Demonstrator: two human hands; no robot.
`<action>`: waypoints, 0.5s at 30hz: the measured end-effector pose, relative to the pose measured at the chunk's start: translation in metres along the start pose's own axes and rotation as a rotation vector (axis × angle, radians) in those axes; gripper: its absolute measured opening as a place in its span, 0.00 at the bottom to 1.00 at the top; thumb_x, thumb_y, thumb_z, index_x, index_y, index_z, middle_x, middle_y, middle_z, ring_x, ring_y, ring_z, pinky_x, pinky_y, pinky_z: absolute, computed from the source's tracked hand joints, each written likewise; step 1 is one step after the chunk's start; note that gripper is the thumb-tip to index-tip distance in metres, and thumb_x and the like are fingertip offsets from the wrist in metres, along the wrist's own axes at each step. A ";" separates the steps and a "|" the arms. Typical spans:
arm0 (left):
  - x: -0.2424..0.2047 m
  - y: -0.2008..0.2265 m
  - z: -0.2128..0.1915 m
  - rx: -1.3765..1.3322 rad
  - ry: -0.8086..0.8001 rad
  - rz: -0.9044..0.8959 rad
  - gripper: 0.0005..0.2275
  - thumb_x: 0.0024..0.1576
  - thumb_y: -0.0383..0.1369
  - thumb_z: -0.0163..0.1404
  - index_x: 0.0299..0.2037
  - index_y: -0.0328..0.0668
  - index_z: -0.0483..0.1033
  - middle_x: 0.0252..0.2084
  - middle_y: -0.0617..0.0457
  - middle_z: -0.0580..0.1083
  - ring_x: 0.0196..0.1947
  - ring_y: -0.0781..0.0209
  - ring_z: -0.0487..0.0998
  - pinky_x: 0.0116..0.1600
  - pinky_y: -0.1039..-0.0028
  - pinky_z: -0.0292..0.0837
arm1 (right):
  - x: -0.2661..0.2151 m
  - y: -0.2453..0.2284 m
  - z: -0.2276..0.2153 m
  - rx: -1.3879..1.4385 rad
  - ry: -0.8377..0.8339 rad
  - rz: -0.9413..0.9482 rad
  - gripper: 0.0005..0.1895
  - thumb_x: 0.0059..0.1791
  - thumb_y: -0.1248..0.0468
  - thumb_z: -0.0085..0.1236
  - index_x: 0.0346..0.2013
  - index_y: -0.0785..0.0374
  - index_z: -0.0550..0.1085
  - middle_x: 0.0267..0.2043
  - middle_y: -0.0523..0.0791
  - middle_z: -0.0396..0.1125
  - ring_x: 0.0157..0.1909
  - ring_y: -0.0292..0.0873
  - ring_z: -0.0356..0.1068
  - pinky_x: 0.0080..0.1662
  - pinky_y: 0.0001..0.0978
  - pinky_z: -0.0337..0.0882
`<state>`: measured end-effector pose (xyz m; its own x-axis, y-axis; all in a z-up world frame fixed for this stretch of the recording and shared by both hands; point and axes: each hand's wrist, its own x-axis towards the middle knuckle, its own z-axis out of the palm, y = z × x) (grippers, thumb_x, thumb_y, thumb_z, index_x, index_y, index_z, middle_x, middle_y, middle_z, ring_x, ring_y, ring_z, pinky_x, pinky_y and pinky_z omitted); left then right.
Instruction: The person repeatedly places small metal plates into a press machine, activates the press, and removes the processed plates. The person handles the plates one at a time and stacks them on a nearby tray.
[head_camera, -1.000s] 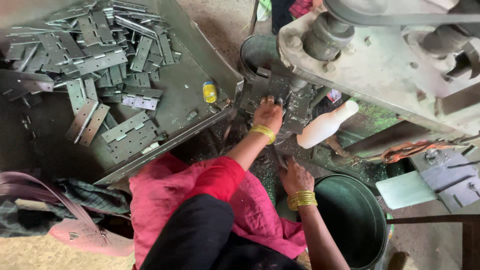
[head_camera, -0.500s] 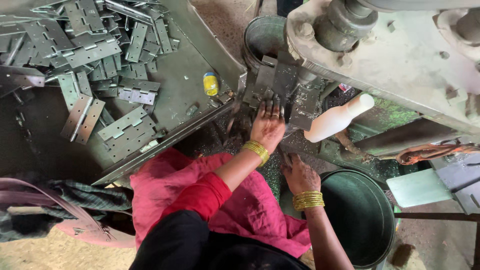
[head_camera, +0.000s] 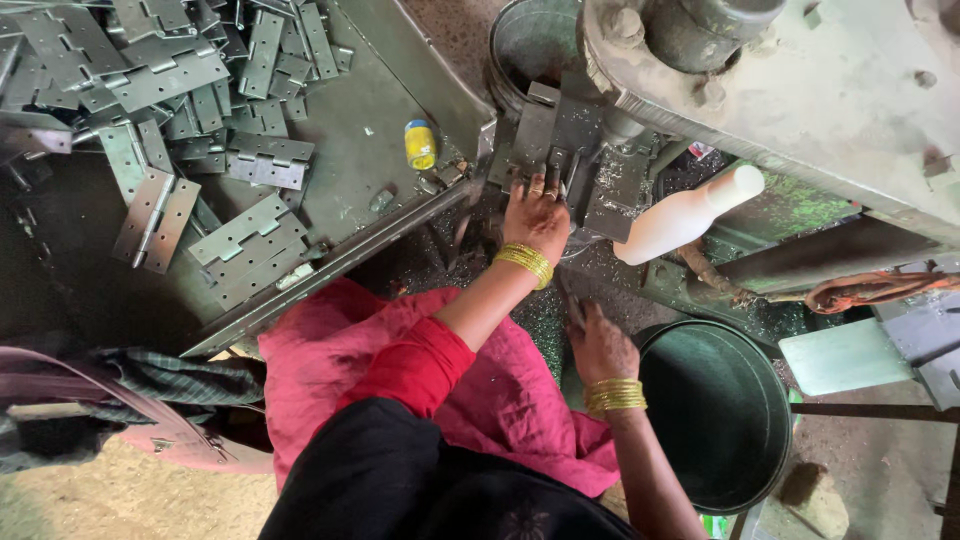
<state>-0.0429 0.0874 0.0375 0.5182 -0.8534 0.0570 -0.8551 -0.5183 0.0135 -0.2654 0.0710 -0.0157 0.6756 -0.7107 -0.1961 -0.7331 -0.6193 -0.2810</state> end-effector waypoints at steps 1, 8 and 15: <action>0.005 -0.001 0.005 -0.002 0.012 -0.006 0.19 0.57 0.29 0.35 0.54 0.36 0.75 0.70 0.45 0.63 0.73 0.48 0.56 0.74 0.46 0.44 | -0.001 0.008 0.023 0.036 -0.019 0.015 0.28 0.50 0.49 0.56 0.59 0.57 0.65 0.41 0.59 0.74 0.46 0.64 0.74 0.46 0.58 0.72; -0.002 -0.007 0.022 -0.051 0.256 0.011 0.24 0.53 0.28 0.31 0.57 0.37 0.73 0.69 0.44 0.64 0.72 0.46 0.58 0.73 0.41 0.40 | 0.002 0.036 0.127 0.228 -0.090 -0.003 0.29 0.51 0.47 0.58 0.54 0.64 0.61 0.41 0.63 0.72 0.48 0.69 0.71 0.47 0.61 0.70; 0.007 -0.003 -0.026 0.038 -0.193 0.018 0.19 0.66 0.30 0.31 0.57 0.42 0.77 0.77 0.43 0.55 0.82 0.50 0.46 0.83 0.54 0.27 | 0.019 0.040 0.071 0.049 -0.032 0.029 0.25 0.53 0.51 0.52 0.57 0.65 0.63 0.42 0.62 0.73 0.47 0.67 0.73 0.49 0.60 0.71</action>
<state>-0.0370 0.0845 0.0638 0.4995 -0.8556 -0.1357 -0.8650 -0.5012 -0.0233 -0.2764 0.0564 -0.0977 0.6572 -0.7163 -0.2346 -0.7480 -0.5815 -0.3199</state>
